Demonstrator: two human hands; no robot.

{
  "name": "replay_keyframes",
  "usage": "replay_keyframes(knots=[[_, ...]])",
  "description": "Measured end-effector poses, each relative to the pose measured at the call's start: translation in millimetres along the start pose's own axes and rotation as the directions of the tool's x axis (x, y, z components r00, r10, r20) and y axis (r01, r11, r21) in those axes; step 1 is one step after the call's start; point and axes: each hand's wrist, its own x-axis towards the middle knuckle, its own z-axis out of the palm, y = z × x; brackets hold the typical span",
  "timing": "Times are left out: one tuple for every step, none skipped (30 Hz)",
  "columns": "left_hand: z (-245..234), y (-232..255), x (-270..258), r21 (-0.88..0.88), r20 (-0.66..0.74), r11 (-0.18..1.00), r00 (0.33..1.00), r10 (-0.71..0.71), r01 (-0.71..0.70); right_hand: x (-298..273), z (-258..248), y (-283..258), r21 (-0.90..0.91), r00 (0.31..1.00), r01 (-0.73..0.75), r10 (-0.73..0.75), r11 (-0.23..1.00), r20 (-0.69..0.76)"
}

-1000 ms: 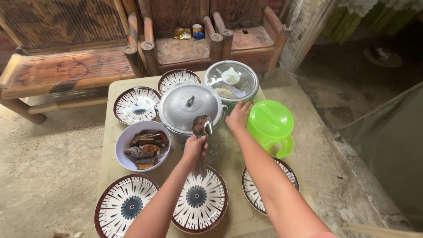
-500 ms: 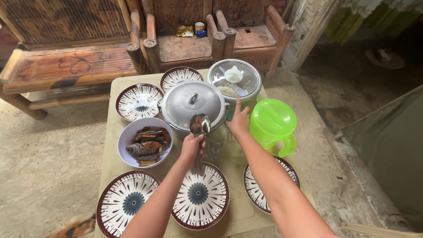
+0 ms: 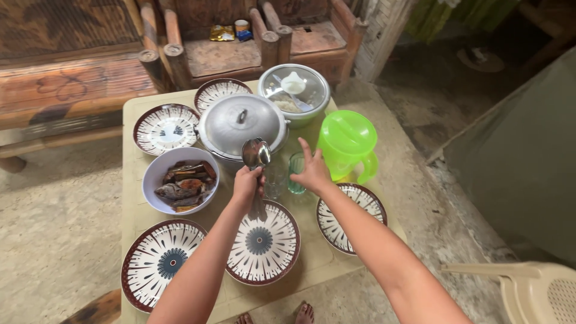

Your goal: Setting a table with plates and bowls and serving rice from a rice cooker

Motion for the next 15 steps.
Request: replay_keyframes(knots=[[0.6, -1.5, 0.0, 0.002, 0.008, 1.000, 1.000, -0.002, 0.002, -5.7, 1.3, 0.9, 0.000, 1.000, -0.007, 0.007, 1.000, -0.006], [1.2, -2.4, -0.4, 0.008, 0.011, 1.000, 1.000, -0.007, 0.007, -11.6, 2.1, 1.1, -0.006, 1.000, 0.002, -0.002, 1.000, 0.022], [1.8, -3.2, -0.7, 0.014, 0.013, 1.000, 1.000, -0.012, 0.012, -17.3, 2.9, 1.2, -0.012, 0.999, 0.012, -0.011, 1.000, 0.050], [3.4, -1.8, -2.4, 0.016, 0.020, 1.000, 1.000, -0.012, 0.011, -23.1, 3.2, 1.5, -0.012, 0.999, 0.008, -0.007, 1.000, 0.045], [5.1, -0.3, -4.0, 0.014, 0.021, 1.000, 1.000, -0.009, 0.009, -28.6, 3.5, 1.9, 0.043, 0.998, 0.035, -0.037, 0.998, 0.056], [7.2, 0.8, -6.1, 0.011, 0.023, 1.000, 1.000, -0.009, 0.009, -34.6, 3.5, 2.6, 0.097, 0.996, 0.061, -0.067, 0.993, 0.066], [7.4, -1.4, -5.2, 0.013, 0.028, 1.000, 1.000, -0.010, 0.010, -34.0, 8.0, 9.2, 0.098, 0.996, 0.057, -0.063, 0.994, 0.061], [7.0, -3.1, -4.0, 0.011, 0.027, 1.000, 1.000, -0.008, 0.008, -32.6, 12.7, 15.3, 0.066, 0.993, 0.096, -0.100, 0.993, 0.059], [6.5, -4.6, -2.6, 0.008, 0.026, 1.000, 1.000, -0.007, 0.007, -31.1, 17.4, 21.1, 0.033, 0.989, 0.135, -0.136, 0.990, 0.059], [7.1, -3.9, -4.2, 0.009, 0.029, 1.000, 1.000, -0.006, 0.005, -31.7, 18.6, 24.3, 0.034, 0.989, 0.134, -0.136, 0.990, 0.056], [7.7, -3.1, -5.6, 0.006, 0.029, 1.000, 1.000, -0.009, 0.009, -32.2, 19.8, 27.4, 0.012, 0.984, 0.167, -0.167, 0.986, 0.056], [8.7, -3.2, -7.4, 0.001, 0.030, 1.000, 0.999, -0.014, 0.014, -33.1, 21.0, 31.4, -0.011, 0.979, 0.198, -0.197, 0.980, 0.058], [10.4, -3.0, -8.6, 0.002, 0.032, 1.000, 0.999, -0.014, 0.014, -32.2, 24.3, 36.7, -0.012, 0.979, 0.197, -0.196, 0.980, 0.056], [11.0, -2.6, -9.7, 0.003, 0.032, 1.000, 0.999, -0.016, 0.016, -31.0, 28.6, 41.4, -0.053, 0.974, 0.219, -0.215, 0.974, 0.066], [11.6, -2.3, -10.6, 0.004, 0.031, 1.000, 0.999, -0.019, 0.019, -29.6, 32.9, 46.1, -0.094, 0.969, 0.241, -0.234, 0.966, 0.078]])
